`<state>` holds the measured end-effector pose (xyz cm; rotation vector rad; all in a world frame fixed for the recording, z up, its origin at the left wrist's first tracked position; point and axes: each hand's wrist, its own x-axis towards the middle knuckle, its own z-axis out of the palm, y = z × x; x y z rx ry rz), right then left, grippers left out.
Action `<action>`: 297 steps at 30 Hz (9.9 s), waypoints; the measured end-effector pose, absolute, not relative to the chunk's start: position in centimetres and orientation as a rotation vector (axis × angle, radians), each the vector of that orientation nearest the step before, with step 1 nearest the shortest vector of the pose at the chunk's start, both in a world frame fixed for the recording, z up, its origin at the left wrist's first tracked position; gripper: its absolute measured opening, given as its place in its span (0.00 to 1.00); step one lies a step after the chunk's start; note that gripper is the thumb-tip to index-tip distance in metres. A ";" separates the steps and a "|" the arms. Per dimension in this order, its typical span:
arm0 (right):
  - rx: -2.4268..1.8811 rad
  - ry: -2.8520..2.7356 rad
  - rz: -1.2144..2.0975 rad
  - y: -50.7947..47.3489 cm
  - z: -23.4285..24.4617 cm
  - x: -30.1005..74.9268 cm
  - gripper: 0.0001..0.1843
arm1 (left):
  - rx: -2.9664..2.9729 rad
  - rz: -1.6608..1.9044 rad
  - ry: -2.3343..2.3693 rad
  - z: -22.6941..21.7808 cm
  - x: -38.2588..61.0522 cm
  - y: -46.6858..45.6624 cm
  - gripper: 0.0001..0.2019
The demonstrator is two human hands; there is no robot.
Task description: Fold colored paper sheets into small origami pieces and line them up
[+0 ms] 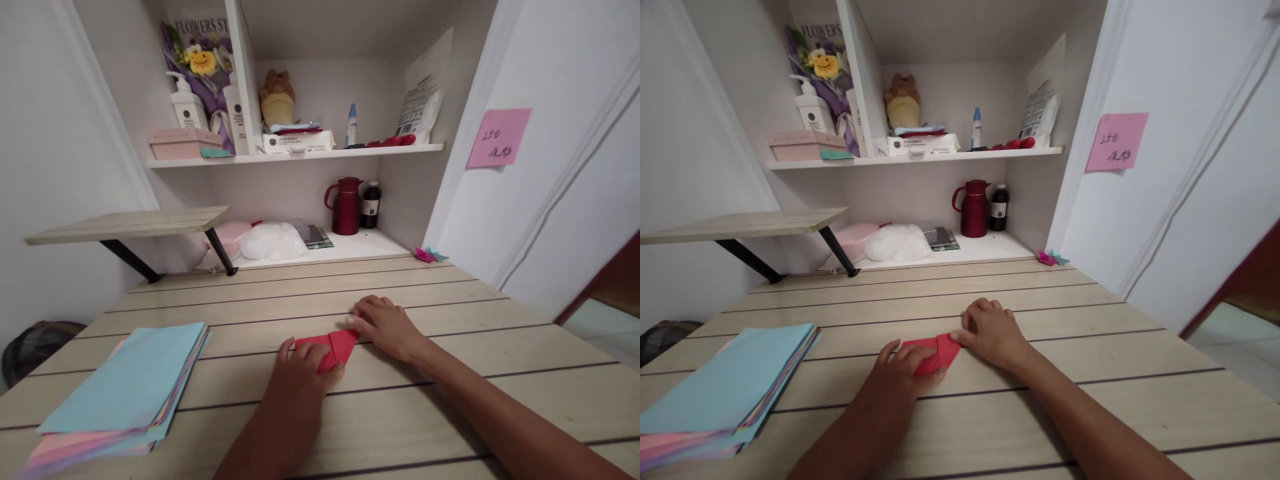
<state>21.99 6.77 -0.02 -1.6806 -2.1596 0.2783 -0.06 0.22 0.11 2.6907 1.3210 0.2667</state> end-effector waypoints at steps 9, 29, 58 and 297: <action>-1.395 -2.026 0.796 7.1 -0.9 22.4 0.12 | 2.706 0.295 1.327 0.4 0.0 -0.1 0.23; -1.425 -1.742 1.277 6.4 -0.5 21.8 0.19 | 2.665 0.423 1.393 -0.2 0.1 0.1 0.13; -0.886 -1.413 1.525 3.4 1.1 18.7 0.26 | 0.991 1.383 1.184 -1.3 -0.5 2.8 0.17; -1.004 -2.320 0.683 3.6 -0.9 22.4 0.10 | 2.813 0.556 1.333 -2.0 -0.6 1.7 0.13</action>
